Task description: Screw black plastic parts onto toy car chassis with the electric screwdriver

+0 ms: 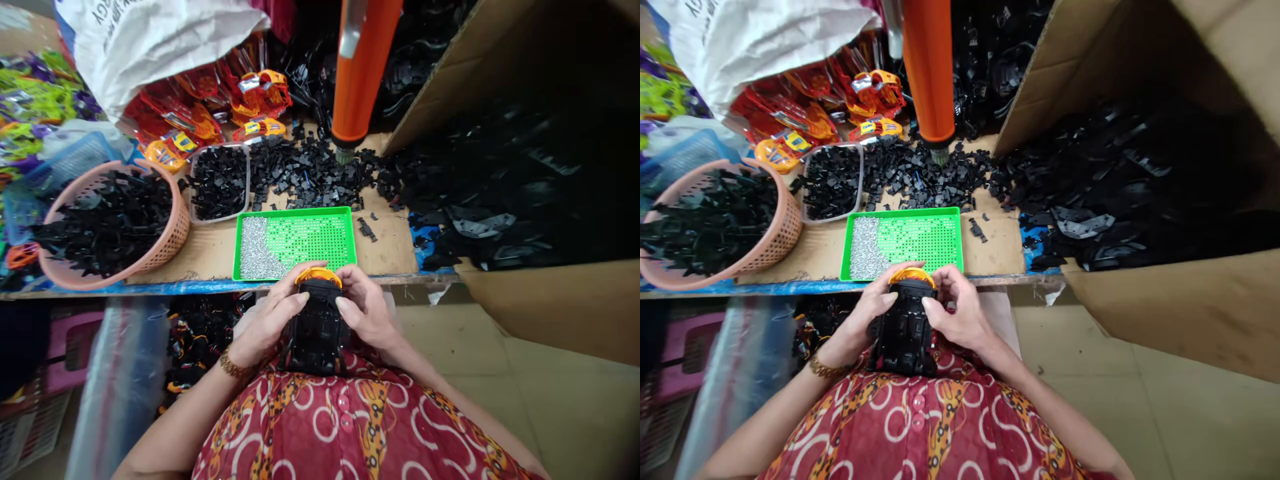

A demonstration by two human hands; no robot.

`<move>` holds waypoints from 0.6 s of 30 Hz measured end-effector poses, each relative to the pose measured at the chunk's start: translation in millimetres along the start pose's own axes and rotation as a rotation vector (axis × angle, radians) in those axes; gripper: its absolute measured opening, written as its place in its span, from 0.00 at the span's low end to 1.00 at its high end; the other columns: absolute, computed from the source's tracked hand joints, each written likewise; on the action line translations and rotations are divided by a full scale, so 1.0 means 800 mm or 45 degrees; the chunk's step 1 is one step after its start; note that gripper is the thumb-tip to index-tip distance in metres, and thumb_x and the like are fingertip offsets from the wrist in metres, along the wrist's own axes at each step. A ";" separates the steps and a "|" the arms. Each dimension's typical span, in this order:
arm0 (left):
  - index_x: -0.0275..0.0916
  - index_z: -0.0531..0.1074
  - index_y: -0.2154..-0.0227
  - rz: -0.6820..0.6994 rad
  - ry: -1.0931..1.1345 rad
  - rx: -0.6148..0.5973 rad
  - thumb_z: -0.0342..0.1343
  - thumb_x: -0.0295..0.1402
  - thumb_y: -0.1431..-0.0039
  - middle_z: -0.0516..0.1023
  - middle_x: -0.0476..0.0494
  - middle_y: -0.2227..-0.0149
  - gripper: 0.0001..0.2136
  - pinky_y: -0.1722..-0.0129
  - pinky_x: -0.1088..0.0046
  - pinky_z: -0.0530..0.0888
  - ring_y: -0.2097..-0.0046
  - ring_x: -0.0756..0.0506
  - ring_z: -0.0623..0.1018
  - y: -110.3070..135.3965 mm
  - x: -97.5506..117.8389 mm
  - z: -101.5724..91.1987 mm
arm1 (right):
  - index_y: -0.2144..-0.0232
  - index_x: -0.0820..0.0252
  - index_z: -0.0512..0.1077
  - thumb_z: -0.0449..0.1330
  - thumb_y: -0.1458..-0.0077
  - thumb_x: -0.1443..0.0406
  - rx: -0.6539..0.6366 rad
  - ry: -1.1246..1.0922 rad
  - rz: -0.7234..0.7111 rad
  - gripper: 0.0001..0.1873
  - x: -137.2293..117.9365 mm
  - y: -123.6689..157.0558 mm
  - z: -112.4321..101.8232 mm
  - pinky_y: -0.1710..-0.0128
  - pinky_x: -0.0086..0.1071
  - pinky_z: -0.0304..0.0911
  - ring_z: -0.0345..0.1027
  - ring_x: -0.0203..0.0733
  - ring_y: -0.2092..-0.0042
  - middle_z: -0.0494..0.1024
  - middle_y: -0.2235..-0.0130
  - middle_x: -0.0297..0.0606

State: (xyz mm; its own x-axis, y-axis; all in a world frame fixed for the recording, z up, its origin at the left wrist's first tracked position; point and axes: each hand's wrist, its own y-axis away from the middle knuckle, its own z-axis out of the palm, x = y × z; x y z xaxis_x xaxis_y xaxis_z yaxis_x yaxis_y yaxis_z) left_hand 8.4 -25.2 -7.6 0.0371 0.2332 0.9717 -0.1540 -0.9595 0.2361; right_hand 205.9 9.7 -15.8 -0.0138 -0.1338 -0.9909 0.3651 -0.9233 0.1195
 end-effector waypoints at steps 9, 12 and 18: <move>0.42 0.76 0.44 0.110 0.015 0.216 0.55 0.45 0.32 0.81 0.43 0.43 0.20 0.39 0.60 0.71 0.42 0.37 0.77 0.016 -0.011 0.006 | 0.75 0.53 0.55 0.59 0.46 0.66 -0.063 0.845 -0.659 0.14 -0.028 -0.001 0.008 0.75 0.29 0.53 0.55 0.32 0.76 0.61 0.78 0.26; 0.40 0.78 0.46 0.048 0.077 0.266 0.50 0.45 0.29 0.84 0.41 0.47 0.20 0.41 0.60 0.74 0.45 0.38 0.80 0.014 -0.008 0.010 | 0.76 0.53 0.54 0.56 0.45 0.69 -0.013 1.004 -0.689 0.14 -0.024 -0.001 0.013 0.75 0.30 0.52 0.54 0.32 0.78 0.60 0.80 0.26; 0.43 0.82 0.54 -0.032 0.055 0.371 0.50 0.51 0.30 0.85 0.42 0.48 0.21 0.38 0.55 0.74 0.44 0.36 0.80 0.015 -0.010 0.020 | 0.77 0.53 0.55 0.59 0.44 0.65 0.126 1.127 -0.674 0.15 -0.014 0.011 0.013 0.76 0.30 0.53 0.55 0.32 0.79 0.63 0.80 0.26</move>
State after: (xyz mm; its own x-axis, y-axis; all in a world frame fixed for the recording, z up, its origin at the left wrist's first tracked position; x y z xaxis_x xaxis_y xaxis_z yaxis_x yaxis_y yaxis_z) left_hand 22.3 -41.3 -12.3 -0.0054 0.2579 0.9661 0.1366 -0.9569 0.2562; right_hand 199.5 -0.6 -3.3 0.5538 0.5732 -0.6040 0.4325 -0.8178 -0.3796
